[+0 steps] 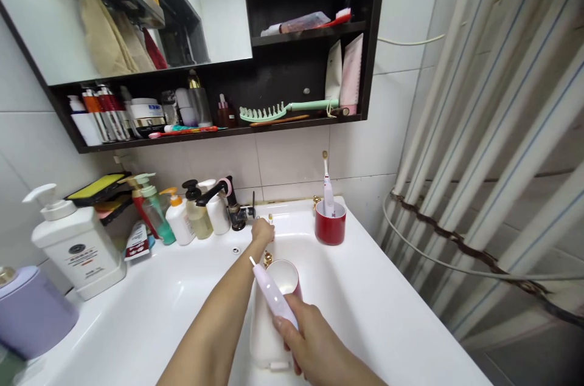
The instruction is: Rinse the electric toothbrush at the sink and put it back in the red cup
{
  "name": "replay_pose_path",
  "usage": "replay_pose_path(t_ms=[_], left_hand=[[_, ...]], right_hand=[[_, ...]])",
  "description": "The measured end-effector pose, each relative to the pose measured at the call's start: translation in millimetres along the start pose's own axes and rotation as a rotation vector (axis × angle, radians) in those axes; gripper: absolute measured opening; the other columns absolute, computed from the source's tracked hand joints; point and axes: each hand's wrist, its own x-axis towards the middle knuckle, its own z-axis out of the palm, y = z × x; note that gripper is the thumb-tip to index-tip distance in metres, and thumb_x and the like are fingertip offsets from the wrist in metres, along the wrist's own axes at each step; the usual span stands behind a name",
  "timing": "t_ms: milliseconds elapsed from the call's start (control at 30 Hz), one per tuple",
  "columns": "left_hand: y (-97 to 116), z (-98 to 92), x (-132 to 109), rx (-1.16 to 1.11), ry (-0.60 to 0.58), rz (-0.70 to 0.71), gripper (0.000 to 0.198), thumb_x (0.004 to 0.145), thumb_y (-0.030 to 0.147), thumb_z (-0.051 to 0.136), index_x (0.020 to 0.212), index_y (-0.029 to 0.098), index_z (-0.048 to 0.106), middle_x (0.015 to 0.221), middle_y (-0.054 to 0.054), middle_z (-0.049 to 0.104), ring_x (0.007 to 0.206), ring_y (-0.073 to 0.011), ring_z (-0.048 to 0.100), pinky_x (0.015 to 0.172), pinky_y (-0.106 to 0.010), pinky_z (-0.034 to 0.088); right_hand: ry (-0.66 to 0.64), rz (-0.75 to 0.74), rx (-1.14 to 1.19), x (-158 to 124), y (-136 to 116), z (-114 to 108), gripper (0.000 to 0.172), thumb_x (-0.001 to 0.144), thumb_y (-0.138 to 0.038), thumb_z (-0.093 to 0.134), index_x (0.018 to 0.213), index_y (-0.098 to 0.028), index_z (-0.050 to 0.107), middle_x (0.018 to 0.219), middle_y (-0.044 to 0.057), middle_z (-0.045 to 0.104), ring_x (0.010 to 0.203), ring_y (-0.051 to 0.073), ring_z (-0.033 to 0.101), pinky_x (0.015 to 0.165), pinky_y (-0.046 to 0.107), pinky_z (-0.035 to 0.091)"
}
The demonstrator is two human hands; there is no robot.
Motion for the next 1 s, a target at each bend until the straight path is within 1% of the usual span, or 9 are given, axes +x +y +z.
replay_pose_path(t_ms=[100,267,433,567,667,767,833,900,1000], left_hand=[[-2,1.1,5,0.141,0.038,0.07,0.002,0.054,0.012,0.053,0.055,0.013,0.052,0.076,-0.015,0.059,0.087,-0.0243,0.049,0.069,-0.029,0.035],[-16,-13.5,-1,0.207,0.09,0.125,0.015,0.06,0.021,0.048,0.073,0.015,0.054,0.098,-0.014,0.051,0.095,-0.025,0.044,0.077,-0.034,0.03],[-25,-28.0,-4,0.106,0.076,0.019,0.004,0.057,0.01,0.049,0.058,0.012,0.053,0.091,-0.018,0.052,0.097,-0.0288,0.041,0.077,-0.037,0.03],[-24,-42.2,-19,-0.135,-0.022,-0.078,0.009,0.06,0.008,0.047,0.052,0.012,0.048,0.066,-0.013,0.056,0.081,-0.023,0.052,0.067,-0.03,0.039],[-26,-62.3,-47,-0.344,-0.114,-0.11,0.011,0.066,0.012,0.043,0.056,0.013,0.047,0.054,-0.006,0.054,0.062,-0.0143,0.056,0.059,-0.024,0.043],[-30,-82.1,-82,-0.614,-0.171,-0.155,0.012,0.071,0.015,0.04,0.06,0.013,0.045,0.057,-0.005,0.055,0.058,-0.01,0.056,0.059,-0.021,0.044],[-31,-89.3,-102,-0.922,-0.219,-0.235,0.01,0.07,0.015,0.041,0.061,0.013,0.044,0.06,-0.005,0.056,0.057,-0.0105,0.056,0.057,-0.021,0.045],[-33,-91.0,-114,-1.124,-0.225,-0.288,0.008,0.069,0.016,0.044,0.062,0.012,0.043,0.06,-0.006,0.057,0.056,-0.012,0.057,0.054,-0.021,0.045],[-36,-86.9,-121,-1.214,-0.169,-0.308,0.008,0.068,0.016,0.046,0.062,0.012,0.042,0.06,-0.006,0.057,0.055,-0.0129,0.057,0.054,-0.022,0.045]], right_hand=[[0.01,-0.018,-0.01,0,3,-1,0.022,0.074,-0.034,0.029,0.077,-0.016,0.041,0.059,0.0,0.044,0.039,0.005,0.041,0.036,0.016,0.032],[0.029,-0.046,0.008,-1,5,-1,0.02,0.073,-0.034,0.031,0.074,-0.016,0.04,0.057,-0.002,0.043,0.038,0.005,0.04,0.036,0.015,0.031],[0.021,-0.024,0.041,-1,3,-1,0.019,0.073,-0.033,0.031,0.075,-0.017,0.04,0.057,-0.002,0.042,0.038,0.005,0.04,0.035,0.015,0.031],[0.028,0.021,0.048,0,1,-2,0.02,0.072,-0.031,0.031,0.08,-0.016,0.041,0.058,-0.002,0.042,0.036,0.004,0.039,0.031,0.015,0.03],[0.009,0.067,0.059,2,2,1,0.021,0.072,-0.03,0.031,0.083,-0.015,0.041,0.057,-0.002,0.041,0.034,0.004,0.037,0.029,0.015,0.03],[-0.033,0.076,0.069,2,5,6,0.022,0.072,-0.032,0.029,0.085,-0.017,0.04,0.056,-0.003,0.041,0.033,0.004,0.037,0.029,0.016,0.029],[-0.053,0.07,0.085,2,5,11,0.022,0.072,-0.033,0.029,0.084,-0.017,0.039,0.056,-0.004,0.041,0.032,0.004,0.037,0.028,0.016,0.029],[-0.057,0.05,0.093,1,5,15,0.022,0.072,-0.034,0.029,0.082,-0.017,0.038,0.056,-0.004,0.041,0.033,0.004,0.037,0.029,0.016,0.029],[-0.063,0.019,0.096,1,5,20,0.021,0.072,-0.035,0.029,0.079,-0.017,0.037,0.057,-0.004,0.041,0.033,0.004,0.038,0.029,0.016,0.029]])
